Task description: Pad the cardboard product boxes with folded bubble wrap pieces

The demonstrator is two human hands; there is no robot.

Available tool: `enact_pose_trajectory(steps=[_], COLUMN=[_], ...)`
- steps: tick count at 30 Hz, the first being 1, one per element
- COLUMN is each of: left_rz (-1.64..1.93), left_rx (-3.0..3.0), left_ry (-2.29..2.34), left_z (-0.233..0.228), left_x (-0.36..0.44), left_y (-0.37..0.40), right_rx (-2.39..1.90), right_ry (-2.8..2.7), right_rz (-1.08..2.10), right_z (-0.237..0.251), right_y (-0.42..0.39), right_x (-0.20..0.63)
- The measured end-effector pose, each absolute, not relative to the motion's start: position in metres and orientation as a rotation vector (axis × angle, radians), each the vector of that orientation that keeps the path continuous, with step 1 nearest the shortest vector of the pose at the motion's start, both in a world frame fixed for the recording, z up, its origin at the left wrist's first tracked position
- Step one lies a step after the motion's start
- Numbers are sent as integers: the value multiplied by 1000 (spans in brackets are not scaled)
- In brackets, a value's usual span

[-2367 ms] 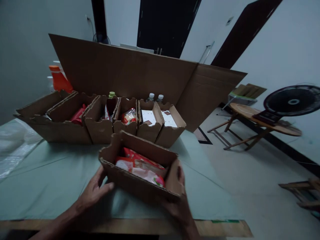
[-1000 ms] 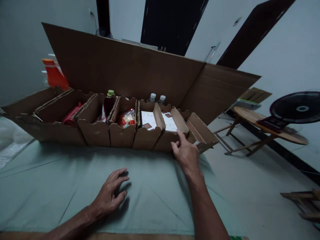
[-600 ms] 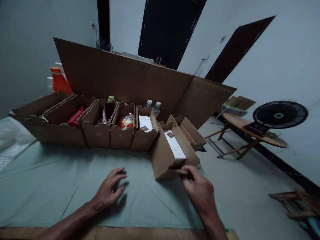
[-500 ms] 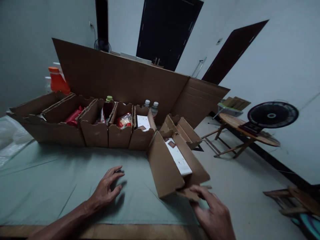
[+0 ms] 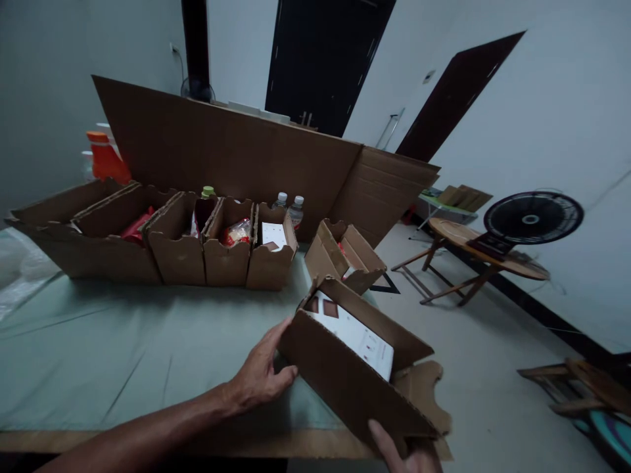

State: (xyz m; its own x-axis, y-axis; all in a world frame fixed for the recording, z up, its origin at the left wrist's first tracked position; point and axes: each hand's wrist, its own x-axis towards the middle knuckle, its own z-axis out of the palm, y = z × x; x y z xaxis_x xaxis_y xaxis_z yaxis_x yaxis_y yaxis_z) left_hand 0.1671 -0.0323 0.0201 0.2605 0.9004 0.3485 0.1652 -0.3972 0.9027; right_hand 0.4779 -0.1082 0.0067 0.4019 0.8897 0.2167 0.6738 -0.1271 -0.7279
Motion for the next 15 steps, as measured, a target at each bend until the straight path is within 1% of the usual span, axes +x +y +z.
enact_pose_trajectory(steps=[5,9,15], left_rz=[1332,1413,1442], left_rx=[1736,1686,1673], left_ry=[1167,1323,1378], left_z=[7,6,6], left_x=[132,106,91], left_y=[-59,-53,-42], right_rx=[-1689,-1472,-1381], right_ry=[-1405,-1457,-1435], right_rz=[513,616,695], right_z=[21,19,17], right_y=[-38,10,38], right_x=[426,387,354])
